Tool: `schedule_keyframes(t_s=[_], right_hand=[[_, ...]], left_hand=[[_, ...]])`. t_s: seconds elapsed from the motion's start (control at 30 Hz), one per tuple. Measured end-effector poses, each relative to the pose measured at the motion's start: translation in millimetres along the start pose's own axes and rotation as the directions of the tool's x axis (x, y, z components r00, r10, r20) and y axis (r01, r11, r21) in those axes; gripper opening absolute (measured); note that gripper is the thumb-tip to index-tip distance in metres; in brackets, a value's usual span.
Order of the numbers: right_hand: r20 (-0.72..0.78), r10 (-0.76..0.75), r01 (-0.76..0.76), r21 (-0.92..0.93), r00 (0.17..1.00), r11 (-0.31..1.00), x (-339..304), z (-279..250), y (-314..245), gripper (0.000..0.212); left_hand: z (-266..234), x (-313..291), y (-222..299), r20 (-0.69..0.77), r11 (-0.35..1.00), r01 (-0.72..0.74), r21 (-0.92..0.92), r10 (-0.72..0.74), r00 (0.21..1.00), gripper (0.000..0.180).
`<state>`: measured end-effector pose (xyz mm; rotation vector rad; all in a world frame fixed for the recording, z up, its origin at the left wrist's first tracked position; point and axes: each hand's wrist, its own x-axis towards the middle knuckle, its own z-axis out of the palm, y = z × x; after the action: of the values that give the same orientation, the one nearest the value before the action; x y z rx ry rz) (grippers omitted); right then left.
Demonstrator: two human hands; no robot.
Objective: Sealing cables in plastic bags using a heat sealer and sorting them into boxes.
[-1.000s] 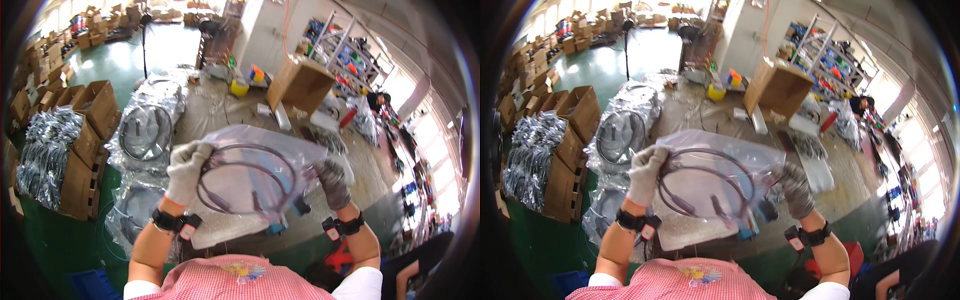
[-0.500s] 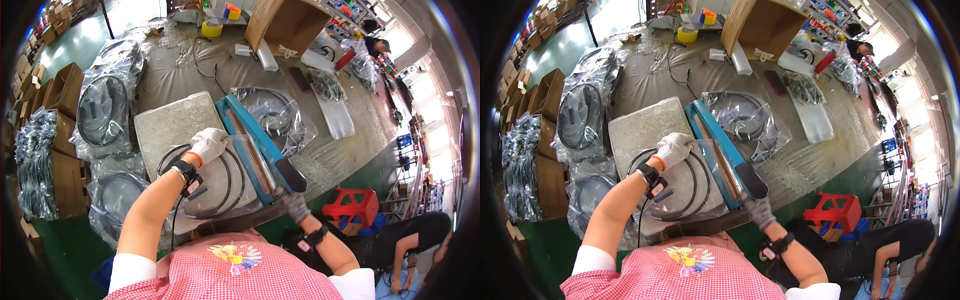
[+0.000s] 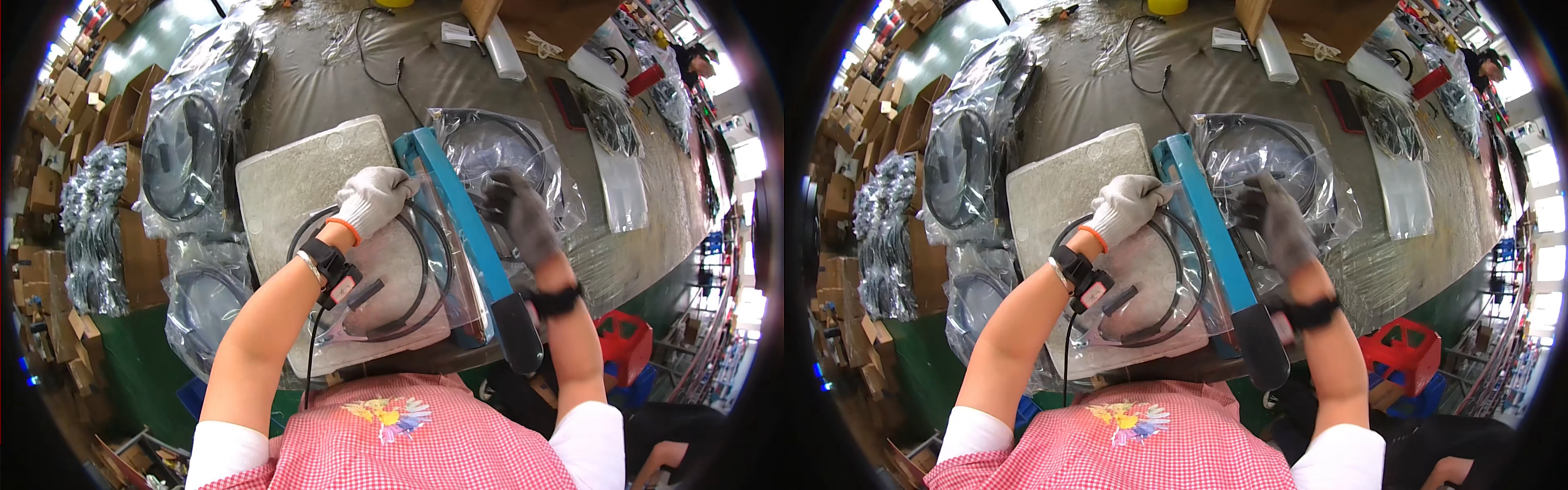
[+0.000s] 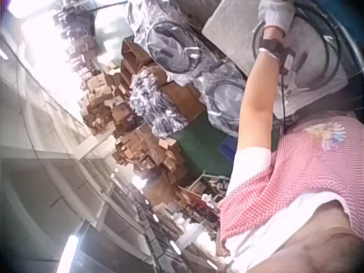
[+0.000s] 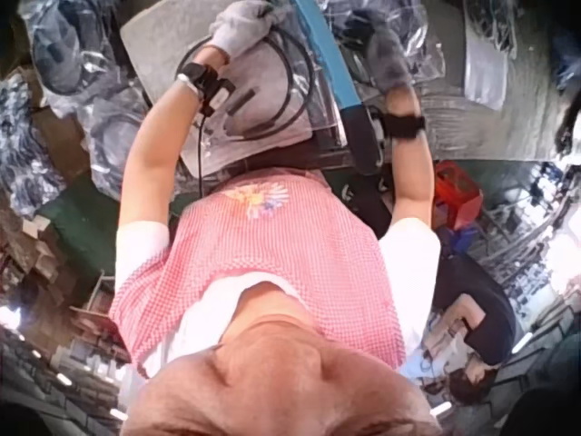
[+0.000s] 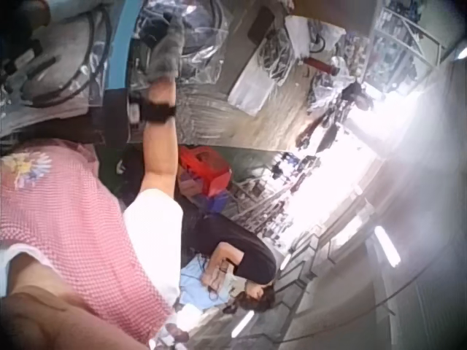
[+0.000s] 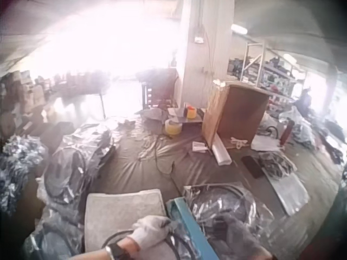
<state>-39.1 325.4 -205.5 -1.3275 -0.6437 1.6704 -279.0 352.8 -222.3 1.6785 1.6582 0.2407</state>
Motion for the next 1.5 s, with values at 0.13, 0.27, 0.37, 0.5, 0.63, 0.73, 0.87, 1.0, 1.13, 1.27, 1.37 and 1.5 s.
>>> schedule_keyframes(t_s=[0.13, 0.27, 0.37, 0.5, 0.63, 0.73, 0.87, 1.0, 1.13, 1.27, 1.37, 1.5], right_hand=[[0.38, -0.19, 0.419, -0.727, 0.905, 0.544, -107.6, 14.5, 6.6, 0.07], [0.422, -0.344, 0.385, -0.907, 0.839, -0.172, -120.7, 4.2, 75.6, 0.066], [0.346, -0.392, 0.278, -0.935, 0.852, -0.221, -121.4, 6.2, 88.4, 0.06], [0.309, -0.387, 0.265, -0.95, 0.869, -0.163, -117.7, 11.6, 89.5, 0.057], [0.342, -0.419, 0.286, -0.939, 0.841, -0.192, -117.7, 8.7, 89.5, 0.057], [0.324, -0.433, 0.253, -0.943, 0.841, -0.215, -121.4, 6.1, 89.0, 0.057], [0.343, -0.456, 0.267, -0.938, 0.821, -0.223, -118.1, 7.1, 91.5, 0.056], [0.31, -0.441, 0.218, -0.944, 0.842, -0.249, -115.9, 12.5, 90.2, 0.055], [0.325, -0.485, 0.214, -0.939, 0.812, -0.269, -113.5, 8.9, 93.5, 0.052], [0.288, -0.485, 0.183, -0.95, 0.826, -0.253, -119.9, 15.4, 89.4, 0.052], [0.297, -0.457, 0.186, -0.944, 0.838, -0.273, -122.5, 17.0, 91.2, 0.053], [0.263, -0.374, 0.176, -0.952, 0.889, -0.25, -119.7, 18.2, 92.0, 0.055]], left_hand=[[-13.4, -1.8, 12.8, 0.097, 0.999, 0.036, 0.012, -0.037, 0.995, 0.035], [-3.7, 10.2, 8.2, 0.098, 0.998, -0.057, 0.012, 0.056, 0.994, 0.038], [2.1, 14.1, 8.0, 0.109, 0.994, -0.058, 0.095, 0.048, 0.993, 0.039], [-4.1, 8.8, -0.6, 0.057, 0.986, -0.098, 0.132, 0.092, 0.994, 0.04], [-25.8, -9.5, -14.3, 0.145, 0.965, -0.211, 0.158, 0.189, 0.971, 0.042], [-52.8, -29.7, -42.1, 0.255, 0.948, -0.202, 0.245, 0.138, 0.957, 0.044], [-52.0, -45.4, -60.3, 0.18, 0.98, -0.107, 0.169, 0.076, 0.981, 0.043], [-23.7, -43.7, -59.8, -0.089, 0.895, -0.1, 0.434, 0.153, 0.984, 0.039], [-19.3, -44.1, -59.4, -0.103, 0.891, -0.111, 0.441, 0.173, 0.98, 0.036], [-17.1, -50.2, -57.1, -0.119, 0.889, -0.053, 0.455, 0.119, 0.986, 0.031], [-11.8, -52.1, -61.1, -0.159, 0.884, -0.067, 0.463, 0.157, 0.975, 0.029], [-8.3, -53.0, -54.5, -0.156, 0.874, 0.003, 0.486, 0.083, 0.984, 0.028]])
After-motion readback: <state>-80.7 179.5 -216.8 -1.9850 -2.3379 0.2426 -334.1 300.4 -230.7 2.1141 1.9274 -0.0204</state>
